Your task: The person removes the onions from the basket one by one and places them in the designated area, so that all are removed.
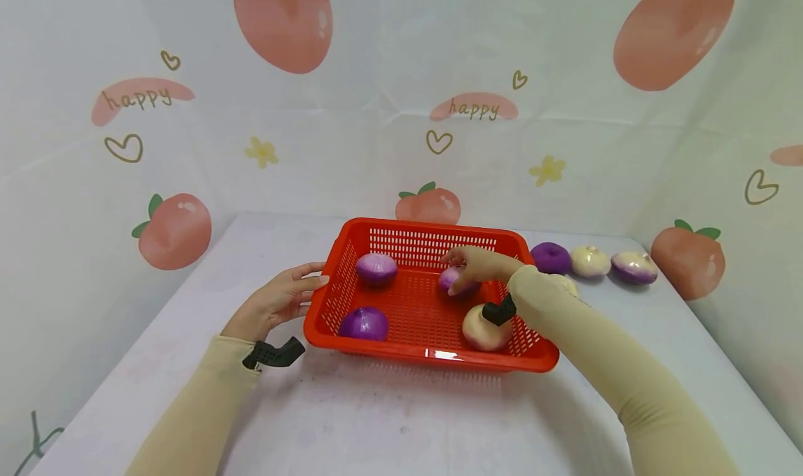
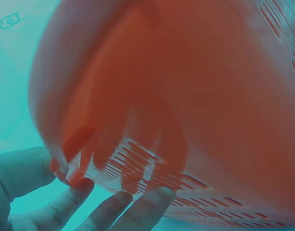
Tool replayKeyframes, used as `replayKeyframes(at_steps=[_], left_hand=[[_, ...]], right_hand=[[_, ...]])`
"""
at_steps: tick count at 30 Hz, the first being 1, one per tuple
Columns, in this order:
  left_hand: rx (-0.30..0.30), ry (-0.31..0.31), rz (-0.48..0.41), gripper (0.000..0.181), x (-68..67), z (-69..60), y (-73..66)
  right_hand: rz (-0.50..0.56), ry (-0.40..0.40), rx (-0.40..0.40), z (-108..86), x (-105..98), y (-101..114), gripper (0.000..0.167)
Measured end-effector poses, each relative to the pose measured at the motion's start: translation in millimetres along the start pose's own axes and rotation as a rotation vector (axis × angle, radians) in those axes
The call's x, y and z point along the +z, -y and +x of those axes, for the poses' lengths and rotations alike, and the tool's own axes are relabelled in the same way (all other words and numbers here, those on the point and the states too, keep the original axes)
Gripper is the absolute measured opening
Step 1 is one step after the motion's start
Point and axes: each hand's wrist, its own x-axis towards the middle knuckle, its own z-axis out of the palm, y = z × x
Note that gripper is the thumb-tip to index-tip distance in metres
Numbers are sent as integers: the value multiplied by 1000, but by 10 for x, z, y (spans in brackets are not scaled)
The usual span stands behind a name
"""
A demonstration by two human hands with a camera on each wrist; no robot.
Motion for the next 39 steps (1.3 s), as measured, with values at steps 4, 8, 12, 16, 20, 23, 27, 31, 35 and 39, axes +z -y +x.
replayKeyframes(at_steps=[4, 8, 12, 16, 20, 23, 27, 31, 35, 39], left_hand=[[11, 23, -12, 60, -12, 7, -3], [10, 26, -14, 61, -9, 5, -2], [7, 19, -9, 61, -4, 0, -2], [4, 15, -4, 61, -4, -5, -13], [3, 16, -5, 63, -1, -5, -23], [0, 15, -5, 63, 2, -6, -21], [-3, 12, -7, 63, 3, -5, -14], [-1, 11, -8, 62, -3, 4, -8], [-2, 10, -8, 62, -8, 6, -5], [-1, 11, -10, 62, -7, 6, -7]], right_hand=[[-42, 22, 38, 5, -1, 3, 66], [-68, 43, 79, -2, -8, 8, 62], [-71, 46, 96, -31, -27, 29, 61], [-17, -20, 62, -84, -111, 75, 65], [111, -124, 4, -202, -266, 143, 66], [244, -182, -41, -340, -387, 184, 63], [371, -278, -99, -577, -531, 204, 61], [438, -390, -107, -871, -647, 199, 64], [563, -498, -206, -1099, -723, 69, 53], [801, -531, -392, -1280, -740, -186, 42]])
